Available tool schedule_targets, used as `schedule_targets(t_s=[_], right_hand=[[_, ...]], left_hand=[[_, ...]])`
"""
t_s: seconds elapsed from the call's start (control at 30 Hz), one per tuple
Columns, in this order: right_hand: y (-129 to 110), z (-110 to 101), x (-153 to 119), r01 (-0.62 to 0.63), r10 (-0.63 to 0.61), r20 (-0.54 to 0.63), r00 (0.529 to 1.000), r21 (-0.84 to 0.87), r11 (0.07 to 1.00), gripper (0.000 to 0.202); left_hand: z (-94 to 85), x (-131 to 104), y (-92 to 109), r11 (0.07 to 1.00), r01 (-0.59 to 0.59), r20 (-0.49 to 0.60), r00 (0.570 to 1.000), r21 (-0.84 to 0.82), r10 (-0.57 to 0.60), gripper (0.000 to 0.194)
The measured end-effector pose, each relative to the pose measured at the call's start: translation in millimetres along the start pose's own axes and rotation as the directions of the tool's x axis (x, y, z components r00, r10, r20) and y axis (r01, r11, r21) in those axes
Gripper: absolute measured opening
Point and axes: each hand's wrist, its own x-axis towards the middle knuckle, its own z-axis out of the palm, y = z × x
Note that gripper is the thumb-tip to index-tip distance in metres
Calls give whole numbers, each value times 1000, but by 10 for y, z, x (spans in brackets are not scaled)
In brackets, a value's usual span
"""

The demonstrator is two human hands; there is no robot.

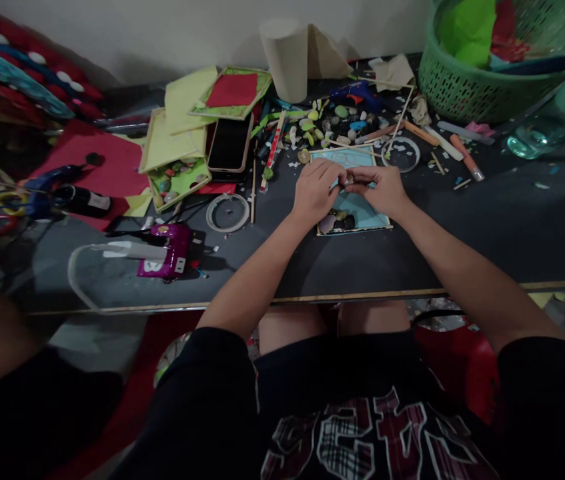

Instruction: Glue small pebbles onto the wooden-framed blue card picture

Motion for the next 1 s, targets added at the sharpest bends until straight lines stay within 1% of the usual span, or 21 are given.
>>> schedule_targets(t_s=[0.1, 0.2, 0.4, 0.57, 0.73, 0.87, 1.0], right_hand=[[-27, 4, 1, -24, 24, 7, 1000, 2, 1000, 24], [-32, -4, -1, -17, 17, 8, 1000, -7, 1000, 24], [-15, -18, -9, -15, 16, 16, 1000, -74, 997, 31], [-87, -15, -17, 23, -18, 37, 999, -161, 987, 34], [-124, -24, -22, 78, -68, 58, 996, -210, 975, 42], [-102, -31, -20, 93, -78, 71, 994, -239, 967, 41], [-83, -32, -21, 105, -86, 81, 993, -274, 956, 38]], left_hand=[[8, -2, -1, 1000, -2, 12, 1000, 3, 2, 10], [15, -9, -4, 1000, -18, 24, 1000, 21, 17, 11], [-2, -3, -21, 997, -46, 19, 999, 59, 45, 10], [-19, 16, -13, 995, -74, 20, 997, 70, 73, 7], [-1, 13, -28, 993, -99, 5, 995, 61, 99, 6], [14, 10, -49, 996, -88, 25, 996, 29, 88, 1], [-4, 23, -51, 995, -95, 36, 995, 1, 95, 4]])
